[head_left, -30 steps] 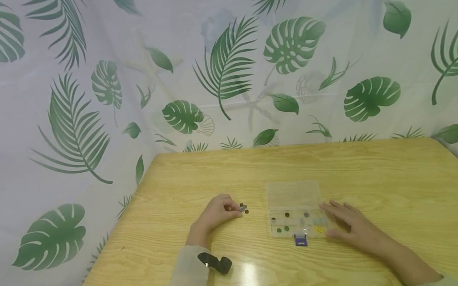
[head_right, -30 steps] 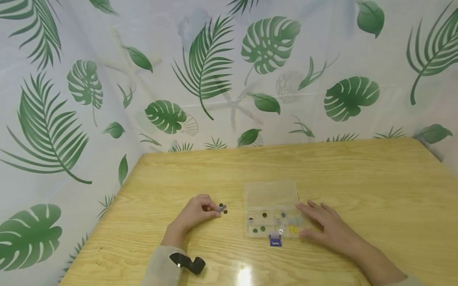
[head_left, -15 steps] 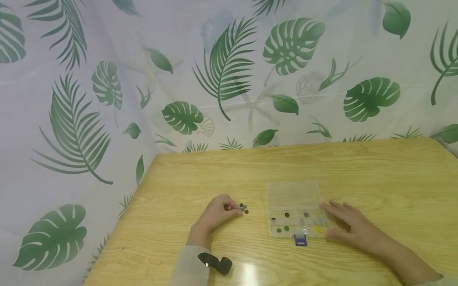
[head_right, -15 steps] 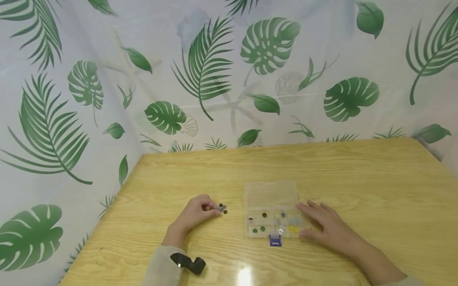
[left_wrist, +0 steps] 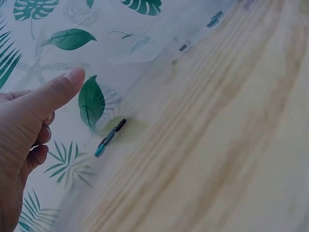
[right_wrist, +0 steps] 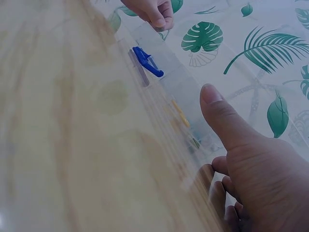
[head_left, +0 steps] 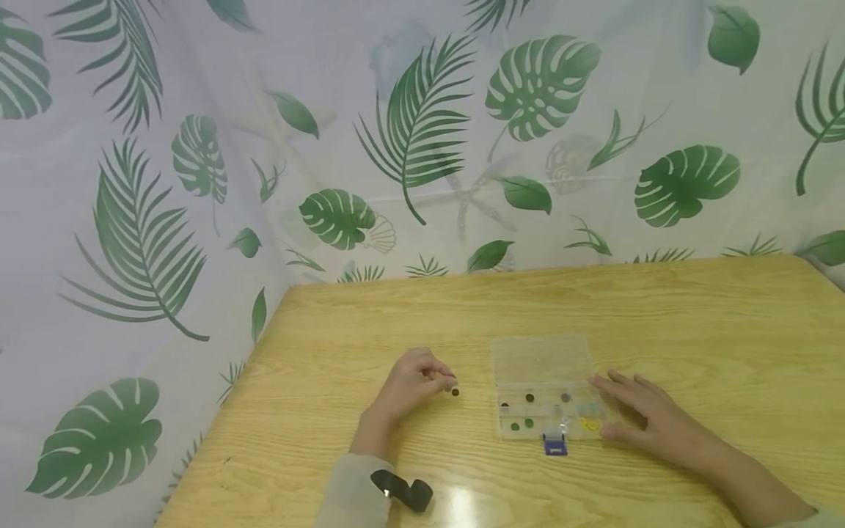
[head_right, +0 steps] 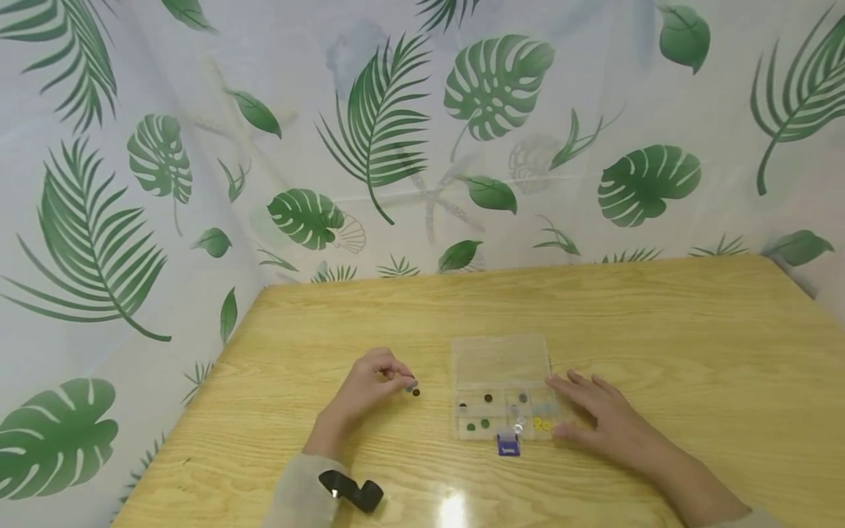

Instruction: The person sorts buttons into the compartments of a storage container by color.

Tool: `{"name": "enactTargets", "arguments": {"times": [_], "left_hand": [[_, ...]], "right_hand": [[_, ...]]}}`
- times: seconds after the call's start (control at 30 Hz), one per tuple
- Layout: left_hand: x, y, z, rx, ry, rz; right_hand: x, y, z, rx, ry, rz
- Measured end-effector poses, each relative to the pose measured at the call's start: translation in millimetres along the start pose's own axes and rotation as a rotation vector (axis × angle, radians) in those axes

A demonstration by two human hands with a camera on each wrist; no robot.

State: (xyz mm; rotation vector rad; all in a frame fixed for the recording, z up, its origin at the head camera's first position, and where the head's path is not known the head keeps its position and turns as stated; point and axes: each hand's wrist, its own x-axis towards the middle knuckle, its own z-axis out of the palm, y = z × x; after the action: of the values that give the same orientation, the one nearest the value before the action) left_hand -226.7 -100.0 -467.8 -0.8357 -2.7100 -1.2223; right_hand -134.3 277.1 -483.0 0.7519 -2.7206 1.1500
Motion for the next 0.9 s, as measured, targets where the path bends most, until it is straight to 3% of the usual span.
{"name": "enactTargets", "arguments": {"times": [0.23,0.6,0.9], "left_hand": [[10.3,16.7,18.5,0.043,-0.025,0.149],[33.6,47.7,54.0,0.129,0.049,0.511],[45.9,69.4,77.1,0.224,0.089,0.627]], "right_hand": [[-1,4,3,0.005,0.007,-0.027],[-2,7,3,-0.013,0.013,-0.032],[-3,5,5,-0.007,0.007,0.006]]}}
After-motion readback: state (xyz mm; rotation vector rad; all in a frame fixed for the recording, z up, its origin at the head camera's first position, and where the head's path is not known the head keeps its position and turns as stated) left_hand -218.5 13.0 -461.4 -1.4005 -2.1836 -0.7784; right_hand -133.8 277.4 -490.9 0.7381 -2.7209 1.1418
